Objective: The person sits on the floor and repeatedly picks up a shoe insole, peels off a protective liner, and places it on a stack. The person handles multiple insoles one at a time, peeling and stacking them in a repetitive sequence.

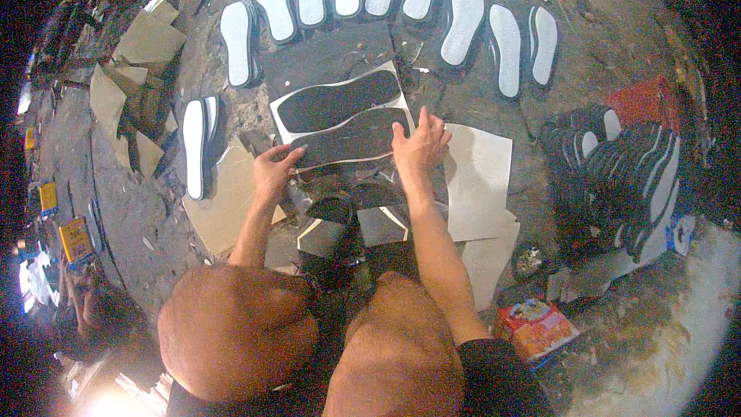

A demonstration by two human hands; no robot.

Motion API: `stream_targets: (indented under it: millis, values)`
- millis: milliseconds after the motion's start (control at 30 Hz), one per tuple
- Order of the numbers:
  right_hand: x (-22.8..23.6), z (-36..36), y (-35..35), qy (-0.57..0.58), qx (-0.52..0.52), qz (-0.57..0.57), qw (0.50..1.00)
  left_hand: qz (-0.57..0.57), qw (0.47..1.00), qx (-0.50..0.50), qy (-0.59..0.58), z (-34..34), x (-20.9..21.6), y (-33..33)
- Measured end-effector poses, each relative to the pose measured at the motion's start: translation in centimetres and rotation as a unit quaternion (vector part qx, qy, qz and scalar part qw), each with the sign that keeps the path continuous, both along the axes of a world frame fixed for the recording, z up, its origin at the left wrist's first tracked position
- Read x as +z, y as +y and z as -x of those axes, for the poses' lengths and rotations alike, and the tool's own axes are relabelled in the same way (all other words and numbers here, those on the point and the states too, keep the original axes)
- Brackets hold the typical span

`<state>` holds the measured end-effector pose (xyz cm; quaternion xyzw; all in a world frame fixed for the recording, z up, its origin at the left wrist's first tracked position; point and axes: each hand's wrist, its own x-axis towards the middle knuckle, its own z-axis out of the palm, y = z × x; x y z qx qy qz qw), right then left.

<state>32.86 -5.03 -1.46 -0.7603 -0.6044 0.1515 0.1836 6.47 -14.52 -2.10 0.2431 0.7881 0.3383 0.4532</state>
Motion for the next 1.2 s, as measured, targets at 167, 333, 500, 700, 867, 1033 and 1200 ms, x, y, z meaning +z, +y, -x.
stream_targets:
  millis: [167,333,500,700,867,1033,1200]
  values:
    - [0.3,-1.6,1.2,0.204,0.039,0.074,0.975,0.001,0.999,-0.015,-0.033,0.6,-1.0,0.5]
    - [8.7,1.2,0.5,0.504,0.106,0.022,0.857,-0.032,0.966,0.120,-0.226,0.4,-1.0,-0.2]
    - [18.0,4.8,-3.7,0.230,0.568,-0.281,0.738,-0.239,0.792,0.238,-0.510,-0.8,4.9,4.8]
    - [19.6,6.8,-3.8,0.200,0.708,-0.238,0.634,-0.357,0.760,0.194,-0.507,-0.2,11.3,8.9]
    - [24.8,8.6,4.8,0.490,0.514,-0.042,0.703,-0.392,0.776,0.193,-0.455,1.2,14.5,9.8]
    - [23.3,9.0,7.3,0.246,0.466,-0.262,0.808,-0.411,0.776,0.163,-0.449,-0.6,15.1,11.2]
    - [27.2,6.4,-0.3,0.330,0.605,-0.331,0.644,-0.467,0.658,0.057,-0.589,0.1,19.3,8.3]
